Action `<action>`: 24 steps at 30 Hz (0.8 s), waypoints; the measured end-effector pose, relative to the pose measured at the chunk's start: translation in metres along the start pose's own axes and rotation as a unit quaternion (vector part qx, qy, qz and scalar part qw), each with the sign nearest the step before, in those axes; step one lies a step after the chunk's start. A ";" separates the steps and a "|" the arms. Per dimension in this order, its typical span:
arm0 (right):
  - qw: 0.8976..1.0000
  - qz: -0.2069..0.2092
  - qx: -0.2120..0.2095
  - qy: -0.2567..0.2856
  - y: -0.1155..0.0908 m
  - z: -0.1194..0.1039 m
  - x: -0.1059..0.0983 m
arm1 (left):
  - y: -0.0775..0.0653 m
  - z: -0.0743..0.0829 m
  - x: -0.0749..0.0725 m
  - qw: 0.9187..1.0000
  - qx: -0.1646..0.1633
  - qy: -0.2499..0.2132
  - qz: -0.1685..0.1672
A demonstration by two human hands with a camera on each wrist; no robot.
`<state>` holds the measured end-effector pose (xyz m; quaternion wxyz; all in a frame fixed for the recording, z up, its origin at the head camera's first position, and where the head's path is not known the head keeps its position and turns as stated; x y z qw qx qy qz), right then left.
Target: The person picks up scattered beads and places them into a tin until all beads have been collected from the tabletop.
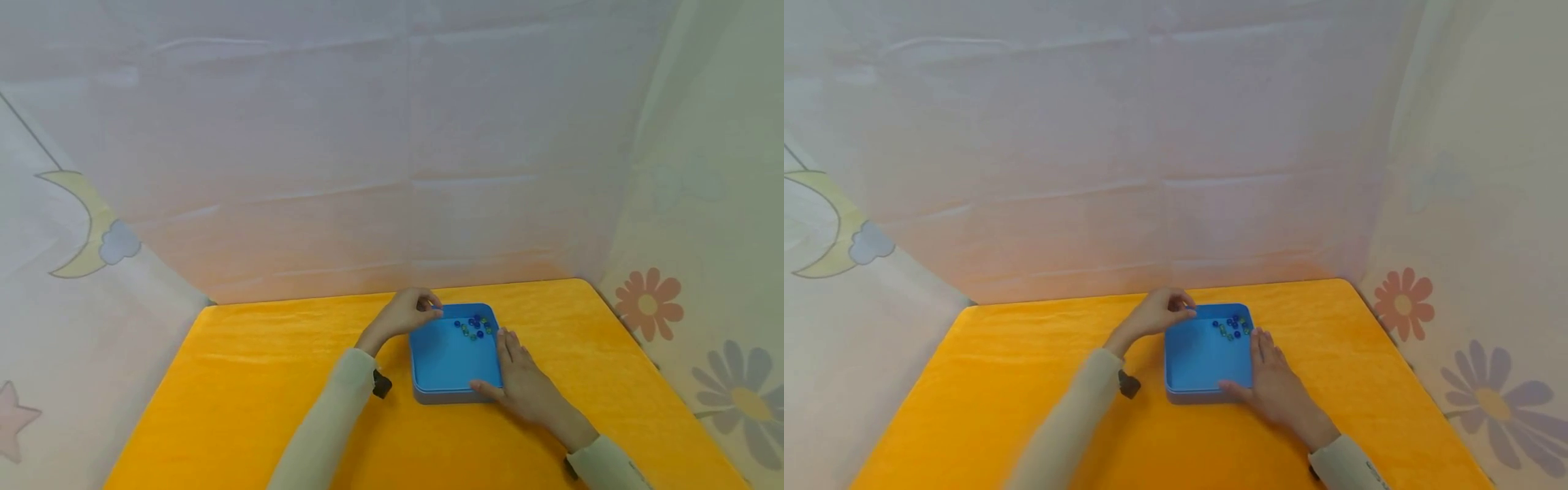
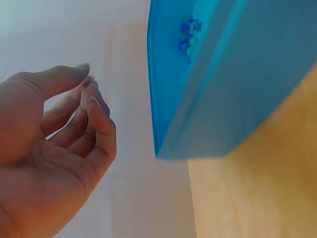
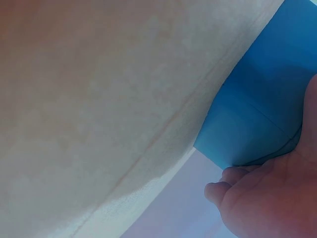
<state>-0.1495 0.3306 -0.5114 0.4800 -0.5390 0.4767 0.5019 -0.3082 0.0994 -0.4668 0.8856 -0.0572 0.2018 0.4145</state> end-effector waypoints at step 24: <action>1.000 0.005 -0.007 0.005 -0.002 -0.003 -0.005 | -0.076 -0.062 -0.057 0.997 -0.069 -0.028 0.020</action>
Point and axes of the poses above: each hand's wrist, its own y-axis towards the middle knuckle, its own x-axis out of the palm, z = x × y, the point moved 2 cm from there along y, towards the middle knuckle, and after that the axes turned 14 degrees about -y, right-handed, at the moved point
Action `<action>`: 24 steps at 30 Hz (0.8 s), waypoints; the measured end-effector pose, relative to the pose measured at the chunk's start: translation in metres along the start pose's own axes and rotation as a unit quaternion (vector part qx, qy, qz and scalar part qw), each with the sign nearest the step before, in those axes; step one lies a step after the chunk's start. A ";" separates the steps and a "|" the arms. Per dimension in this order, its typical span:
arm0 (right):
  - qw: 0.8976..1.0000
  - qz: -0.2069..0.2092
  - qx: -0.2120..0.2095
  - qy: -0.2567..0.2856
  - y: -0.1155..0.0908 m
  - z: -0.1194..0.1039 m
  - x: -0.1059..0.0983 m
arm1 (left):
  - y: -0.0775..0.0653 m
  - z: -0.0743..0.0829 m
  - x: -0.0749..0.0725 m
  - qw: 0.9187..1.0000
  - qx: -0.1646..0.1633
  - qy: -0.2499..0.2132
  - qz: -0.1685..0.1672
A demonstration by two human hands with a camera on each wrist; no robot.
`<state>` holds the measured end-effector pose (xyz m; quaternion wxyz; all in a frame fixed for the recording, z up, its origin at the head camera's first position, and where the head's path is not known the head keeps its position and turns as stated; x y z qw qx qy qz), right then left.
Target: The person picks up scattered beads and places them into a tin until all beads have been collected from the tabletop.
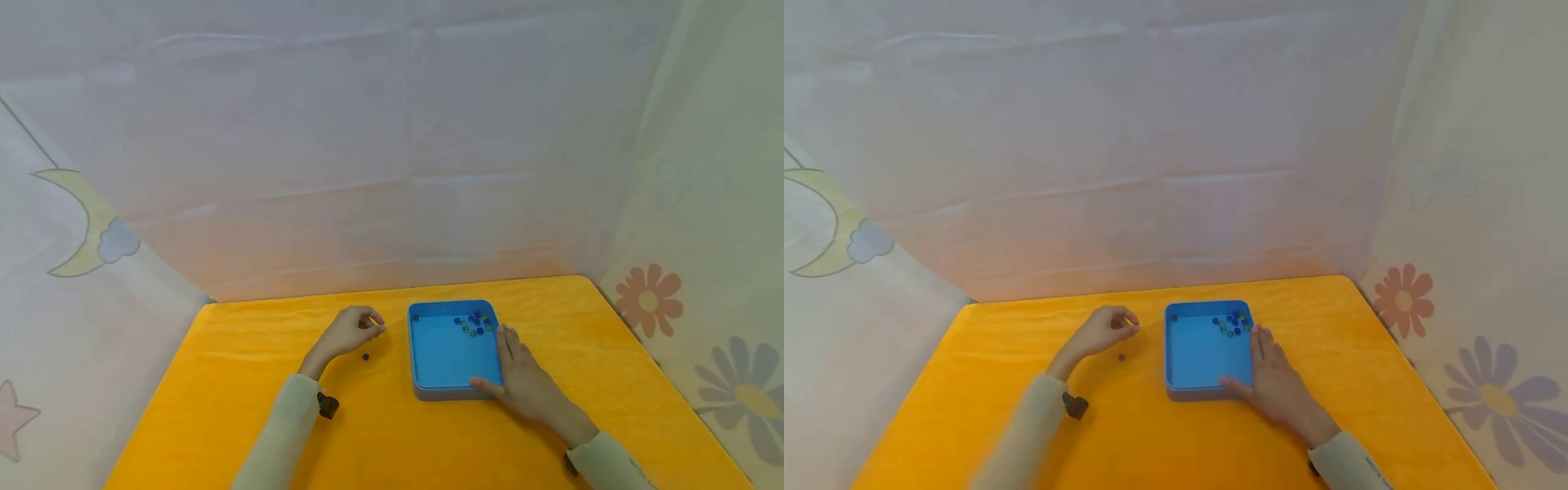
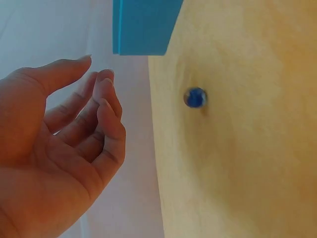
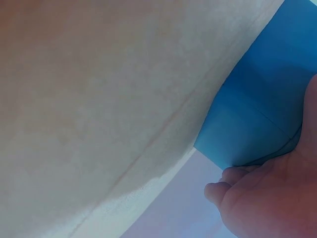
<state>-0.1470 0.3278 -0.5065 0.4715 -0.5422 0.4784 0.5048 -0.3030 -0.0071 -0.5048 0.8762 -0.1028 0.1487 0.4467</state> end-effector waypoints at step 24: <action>1.000 -0.015 0.009 0.004 0.001 0.001 0.001 | -0.039 -0.046 -0.005 0.995 -0.081 -0.048 -0.037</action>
Point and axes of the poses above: each hand's wrist, its own y-axis towards the middle knuckle, its own x-axis out of the palm, z = x × y, the point moved 2 cm from there along y, towards the middle knuckle, and after that the axes turned 14 degrees about -y, right-handed, at the moved point
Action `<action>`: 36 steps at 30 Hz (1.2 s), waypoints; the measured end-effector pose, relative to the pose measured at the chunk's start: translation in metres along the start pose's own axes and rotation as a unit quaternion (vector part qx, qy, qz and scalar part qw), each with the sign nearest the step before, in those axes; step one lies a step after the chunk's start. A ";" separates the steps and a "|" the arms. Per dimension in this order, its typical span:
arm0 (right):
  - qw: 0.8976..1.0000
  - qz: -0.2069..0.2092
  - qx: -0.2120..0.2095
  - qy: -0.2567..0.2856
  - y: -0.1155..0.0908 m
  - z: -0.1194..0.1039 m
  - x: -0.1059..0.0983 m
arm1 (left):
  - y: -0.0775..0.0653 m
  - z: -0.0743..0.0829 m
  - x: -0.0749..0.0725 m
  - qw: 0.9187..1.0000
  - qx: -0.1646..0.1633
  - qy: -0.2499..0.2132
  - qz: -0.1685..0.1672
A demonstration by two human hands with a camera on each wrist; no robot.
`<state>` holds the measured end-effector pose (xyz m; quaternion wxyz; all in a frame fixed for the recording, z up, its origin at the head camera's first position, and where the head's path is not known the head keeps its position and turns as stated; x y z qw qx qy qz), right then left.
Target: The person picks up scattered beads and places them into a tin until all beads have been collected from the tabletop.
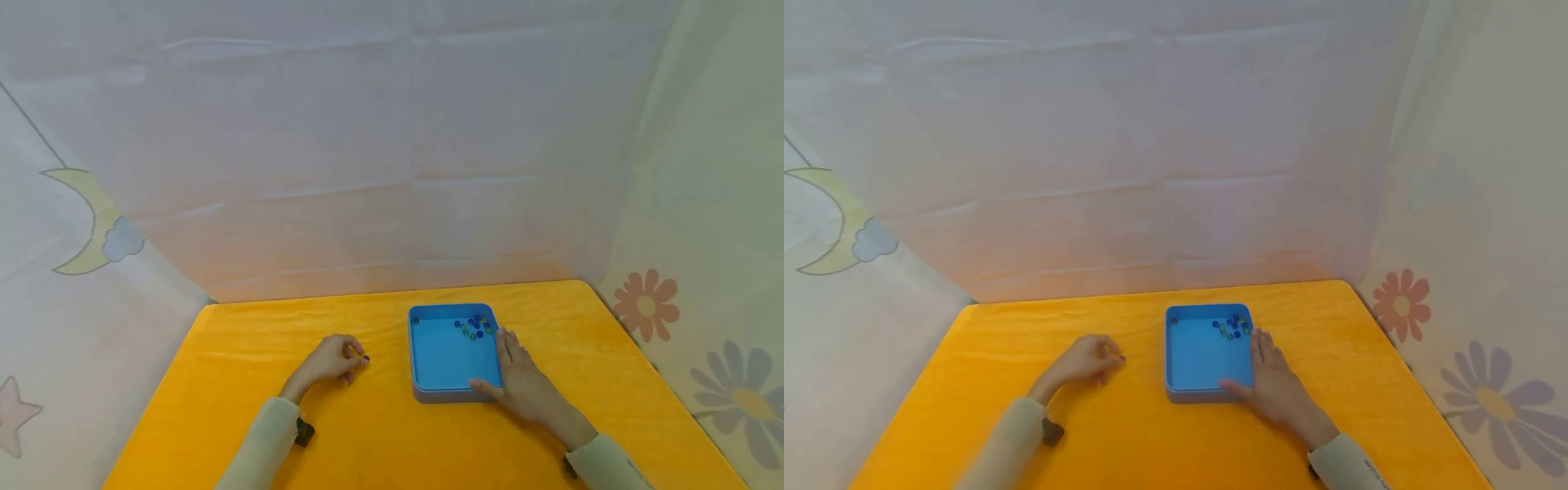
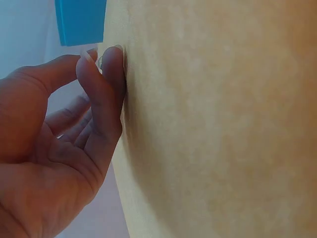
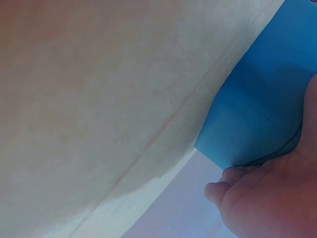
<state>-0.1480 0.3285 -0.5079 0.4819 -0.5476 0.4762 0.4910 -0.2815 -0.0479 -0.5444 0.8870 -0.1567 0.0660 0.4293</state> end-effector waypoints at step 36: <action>1.000 -0.001 0.001 0.001 0.000 0.000 0.002 | 0.005 0.002 0.004 1.000 -0.004 0.027 -0.005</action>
Point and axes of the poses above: each hand's wrist, its own y-axis towards the middle knuckle, its own x-axis out of the palm, z = x × y, the point moved 2 cm from there along y, towards the middle knuckle, and after that the axes turned 14 degrees about -y, right-handed, at the moved point
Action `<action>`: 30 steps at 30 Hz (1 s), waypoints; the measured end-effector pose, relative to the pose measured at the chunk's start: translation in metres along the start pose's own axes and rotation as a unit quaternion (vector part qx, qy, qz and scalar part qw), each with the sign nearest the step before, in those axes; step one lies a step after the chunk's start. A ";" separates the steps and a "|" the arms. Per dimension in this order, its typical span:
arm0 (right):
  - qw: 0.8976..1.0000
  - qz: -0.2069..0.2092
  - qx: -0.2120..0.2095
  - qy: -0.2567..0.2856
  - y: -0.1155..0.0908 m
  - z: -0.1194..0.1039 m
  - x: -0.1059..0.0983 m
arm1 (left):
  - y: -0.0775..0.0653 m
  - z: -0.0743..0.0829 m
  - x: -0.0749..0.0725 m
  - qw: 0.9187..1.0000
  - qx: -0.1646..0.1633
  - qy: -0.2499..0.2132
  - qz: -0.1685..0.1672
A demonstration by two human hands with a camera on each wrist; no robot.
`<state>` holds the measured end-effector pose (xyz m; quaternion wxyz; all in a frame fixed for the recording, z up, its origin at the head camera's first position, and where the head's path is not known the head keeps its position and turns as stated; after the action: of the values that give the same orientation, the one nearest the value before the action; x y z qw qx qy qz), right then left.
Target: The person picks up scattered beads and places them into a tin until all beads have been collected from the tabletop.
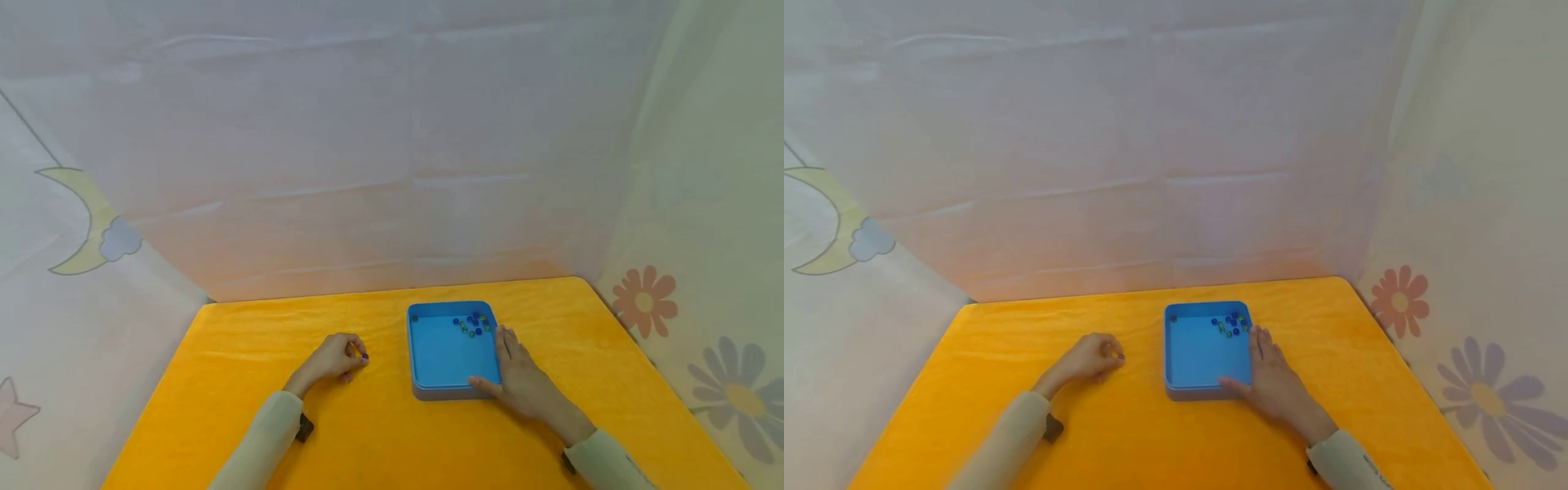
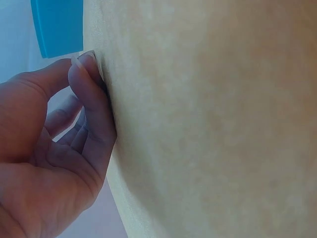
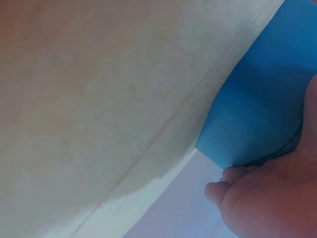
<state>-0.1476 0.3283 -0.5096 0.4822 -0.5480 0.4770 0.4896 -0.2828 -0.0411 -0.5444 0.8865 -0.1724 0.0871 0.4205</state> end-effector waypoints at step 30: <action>1.000 0.010 -0.005 -0.002 -0.001 0.000 -0.001 | -0.004 0.006 -0.001 1.000 0.026 0.001 0.004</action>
<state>-0.1463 0.3288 -0.5089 0.4754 -0.5443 0.4794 0.4980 -0.2800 -0.0420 -0.5374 0.8889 -0.1490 0.0999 0.4215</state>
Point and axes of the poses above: each hand's wrist, its own y-axis towards the middle knuckle, its own x-axis out of the palm, z = x × y, the point moved 2 cm from there along y, towards the middle knuckle, and after that the axes turned 14 degrees about -y, right-handed, at the moved point
